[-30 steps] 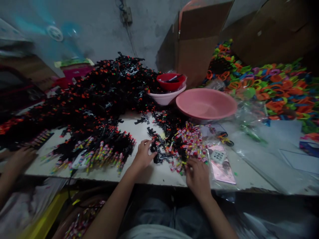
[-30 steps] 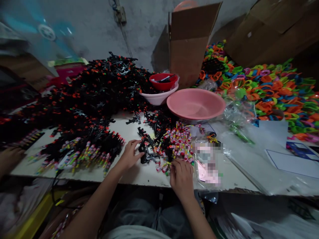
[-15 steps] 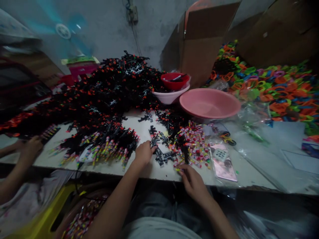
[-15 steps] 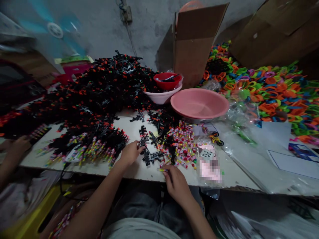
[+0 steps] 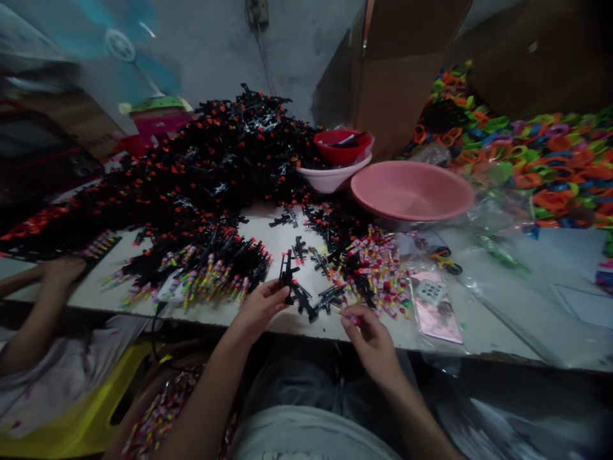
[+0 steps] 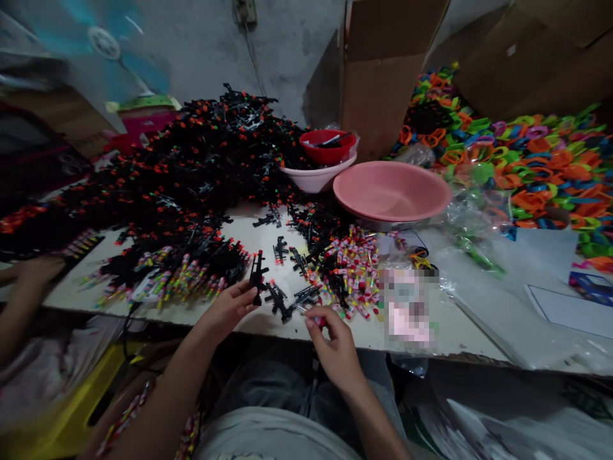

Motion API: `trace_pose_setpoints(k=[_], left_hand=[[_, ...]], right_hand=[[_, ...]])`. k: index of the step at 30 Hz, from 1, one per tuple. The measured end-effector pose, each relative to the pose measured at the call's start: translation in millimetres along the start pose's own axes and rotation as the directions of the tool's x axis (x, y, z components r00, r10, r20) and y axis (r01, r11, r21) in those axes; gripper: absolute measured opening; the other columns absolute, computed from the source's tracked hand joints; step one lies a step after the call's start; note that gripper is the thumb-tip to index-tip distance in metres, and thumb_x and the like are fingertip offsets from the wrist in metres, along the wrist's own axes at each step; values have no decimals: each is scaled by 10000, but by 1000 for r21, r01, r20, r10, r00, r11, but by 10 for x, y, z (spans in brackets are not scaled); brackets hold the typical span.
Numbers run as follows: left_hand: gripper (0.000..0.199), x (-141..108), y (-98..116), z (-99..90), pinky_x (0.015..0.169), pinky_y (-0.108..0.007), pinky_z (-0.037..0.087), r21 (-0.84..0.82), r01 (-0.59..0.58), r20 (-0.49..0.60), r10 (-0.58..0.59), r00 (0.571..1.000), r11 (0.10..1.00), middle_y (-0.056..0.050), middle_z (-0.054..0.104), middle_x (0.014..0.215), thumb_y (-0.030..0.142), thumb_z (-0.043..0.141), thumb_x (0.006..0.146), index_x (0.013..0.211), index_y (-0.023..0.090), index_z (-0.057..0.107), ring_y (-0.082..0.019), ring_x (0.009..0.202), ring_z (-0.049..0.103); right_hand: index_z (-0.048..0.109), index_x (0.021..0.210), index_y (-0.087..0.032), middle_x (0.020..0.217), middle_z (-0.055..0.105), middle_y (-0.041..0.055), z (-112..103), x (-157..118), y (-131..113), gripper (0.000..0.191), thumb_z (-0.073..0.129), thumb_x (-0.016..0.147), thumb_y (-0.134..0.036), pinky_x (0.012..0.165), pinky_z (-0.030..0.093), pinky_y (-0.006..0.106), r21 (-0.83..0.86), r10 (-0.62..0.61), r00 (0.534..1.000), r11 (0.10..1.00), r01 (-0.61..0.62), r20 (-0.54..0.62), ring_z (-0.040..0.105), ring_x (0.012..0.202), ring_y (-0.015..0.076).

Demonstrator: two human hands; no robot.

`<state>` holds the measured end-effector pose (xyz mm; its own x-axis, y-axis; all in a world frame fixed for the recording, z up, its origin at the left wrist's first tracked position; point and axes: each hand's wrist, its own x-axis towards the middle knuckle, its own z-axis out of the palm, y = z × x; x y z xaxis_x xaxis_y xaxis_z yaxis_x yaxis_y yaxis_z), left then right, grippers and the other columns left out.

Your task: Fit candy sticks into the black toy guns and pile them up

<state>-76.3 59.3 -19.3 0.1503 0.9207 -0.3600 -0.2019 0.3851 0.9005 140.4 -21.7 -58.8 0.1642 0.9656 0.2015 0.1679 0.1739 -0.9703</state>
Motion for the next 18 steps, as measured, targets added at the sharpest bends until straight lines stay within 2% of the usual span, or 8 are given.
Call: trace_pose_setpoints(k=[2, 4, 7, 9, 11, 14, 16, 18], left_hand=[[426, -146, -3, 97, 651, -203, 520, -150, 67, 13, -66, 998, 986, -34, 695, 866, 316, 857, 550, 880, 138, 656, -95, 688, 640], [424, -269, -26, 209, 669, -221, 537, -211, 74, 6, -75, 997, 975, -42, 706, 897, 306, 854, 567, 897, 140, 646, -118, 712, 666], [444, -405, -73, 353, 678, -252, 552, -238, 32, -30, -40, 999, 971, -50, 715, 928, 314, 836, 602, 948, 148, 612, -170, 753, 697], [459, -463, -99, 412, 677, -259, 556, -233, -1, -44, -10, 999, 972, -43, 719, 900, 298, 835, 605, 965, 149, 593, -176, 744, 701], [484, -502, -109, 444, 682, -272, 560, -209, -25, -45, 16, 999, 978, -37, 724, 866, 276, 841, 592, 980, 150, 582, -175, 729, 699], [508, -538, -89, 466, 695, -285, 568, -177, -61, -75, 49, 996, 982, -32, 730, 847, 261, 852, 561, 974, 150, 579, -181, 768, 695], [501, -555, -63, 474, 703, -285, 571, -168, -81, -94, 66, 993, 982, -32, 733, 841, 255, 855, 547, 953, 148, 583, -182, 792, 692], [473, -569, -40, 476, 711, -288, 572, -166, -83, -82, 71, 994, 983, -39, 737, 832, 256, 851, 552, 928, 144, 586, -187, 800, 694]], right_hand=[[618, 1003, -212, 834, 643, 29, 58, -2, -146, 262, 584, 853, -425, 649, 492, 261, 70, 97, 993, 992, -102, 74, 586, 706, 148], [635, 987, -214, 834, 647, 26, 111, -4, -263, 265, 598, 842, -433, 650, 488, 253, 128, 135, 977, 979, -157, 164, 591, 706, 143], [639, 871, -208, 941, 665, 52, 179, -14, -351, 211, 617, 834, -415, 802, 487, 287, 172, 102, 966, 974, -145, 239, 617, 902, 183], [637, 905, -207, 928, 671, 57, 203, -20, -368, 212, 588, 857, -408, 812, 486, 298, 136, 114, 965, 979, -149, 234, 624, 894, 185], [638, 1039, -212, 925, 662, 59, 207, -22, -379, 255, 532, 892, -391, 796, 488, 302, 21, 97, 975, 994, -103, 200, 621, 862, 180], [601, 1207, -237, 988, 622, 69, 199, -23, -403, 330, 445, 934, -338, 825, 478, 313, -153, -33, 980, 986, 64, 195, 595, 925, 184], [571, 1247, -249, 1031, 611, 71, 206, -29, -412, 342, 422, 945, -309, 839, 474, 311, -179, -92, 976, 975, 129, 197, 584, 969, 183], [563, 1219, -246, 1051, 619, 63, 226, -42, -402, 307, 445, 940, -296, 823, 478, 295, -155, -105, 985, 980, 126, 134, 589, 970, 175]])
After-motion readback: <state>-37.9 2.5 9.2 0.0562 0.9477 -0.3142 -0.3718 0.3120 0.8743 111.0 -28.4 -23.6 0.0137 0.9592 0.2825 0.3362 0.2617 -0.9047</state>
